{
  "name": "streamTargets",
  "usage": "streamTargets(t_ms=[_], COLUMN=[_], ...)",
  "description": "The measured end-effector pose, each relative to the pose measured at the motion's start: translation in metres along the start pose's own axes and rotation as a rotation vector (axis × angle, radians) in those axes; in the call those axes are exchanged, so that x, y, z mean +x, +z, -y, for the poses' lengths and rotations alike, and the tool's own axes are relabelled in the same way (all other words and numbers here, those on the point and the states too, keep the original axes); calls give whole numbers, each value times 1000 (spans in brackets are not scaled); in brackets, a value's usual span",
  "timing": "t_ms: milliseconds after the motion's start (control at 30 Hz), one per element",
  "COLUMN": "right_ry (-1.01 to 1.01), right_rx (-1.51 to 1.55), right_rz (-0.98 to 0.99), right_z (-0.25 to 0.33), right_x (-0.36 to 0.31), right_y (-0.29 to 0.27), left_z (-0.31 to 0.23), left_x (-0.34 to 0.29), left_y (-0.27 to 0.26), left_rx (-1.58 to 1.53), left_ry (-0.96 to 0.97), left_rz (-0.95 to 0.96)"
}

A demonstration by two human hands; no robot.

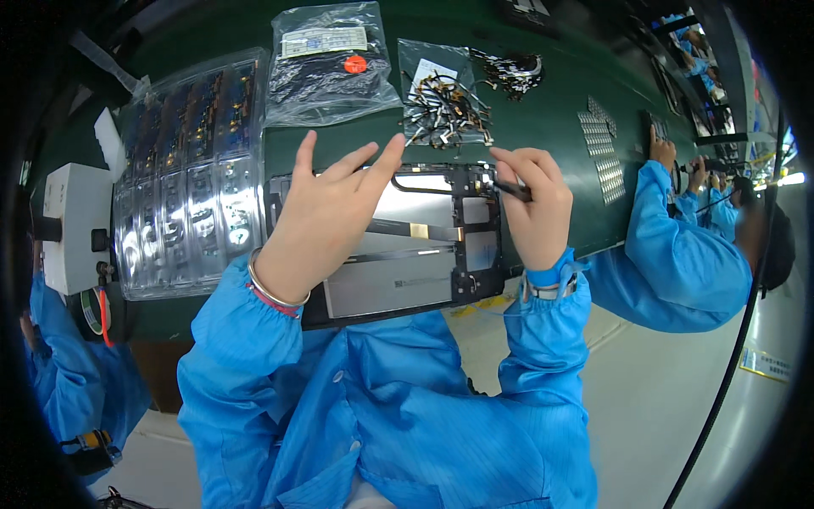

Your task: Assembling electronic components and connecting cables inside a tablet chassis.

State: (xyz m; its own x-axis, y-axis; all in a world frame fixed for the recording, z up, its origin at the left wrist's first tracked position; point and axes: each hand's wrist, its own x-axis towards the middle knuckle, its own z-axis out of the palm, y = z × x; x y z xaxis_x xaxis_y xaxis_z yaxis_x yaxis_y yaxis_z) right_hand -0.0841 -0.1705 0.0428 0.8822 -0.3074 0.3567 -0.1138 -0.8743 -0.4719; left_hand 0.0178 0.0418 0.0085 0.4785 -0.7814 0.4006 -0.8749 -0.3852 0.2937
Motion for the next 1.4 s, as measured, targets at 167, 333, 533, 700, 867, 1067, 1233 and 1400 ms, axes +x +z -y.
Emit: streamTargets(t_ms=[167,333,533,700,867,1067,1233,1400], right_ry=[56,-31,246,223,54,14,31,-54], right_rx=[-40,66,586,313,122,32,-30,-83], right_rz=[130,4,20,-25,-36,-29,5,-39], right_z=[-20,-22,-15,-23,-17,-17,-15,-12], right_x=[-17,-22,-15,-22,-23,-25,-23,-20], right_y=[7,12,13,22,22,24,18,4], left_z=[-10,-10,-5,-6,-10,-18,-24,-28], left_x=[-3,-4,-8,-5,-3,8,28,54], left_y=[2,-2,-5,-6,-7,-10,-21,-17], left_rx=[157,40,14,63,161,268,406,454], left_ry=[54,-46,-24,-12,23,200,495,608], left_rz=[-28,88,104,135,149,35,311,353])
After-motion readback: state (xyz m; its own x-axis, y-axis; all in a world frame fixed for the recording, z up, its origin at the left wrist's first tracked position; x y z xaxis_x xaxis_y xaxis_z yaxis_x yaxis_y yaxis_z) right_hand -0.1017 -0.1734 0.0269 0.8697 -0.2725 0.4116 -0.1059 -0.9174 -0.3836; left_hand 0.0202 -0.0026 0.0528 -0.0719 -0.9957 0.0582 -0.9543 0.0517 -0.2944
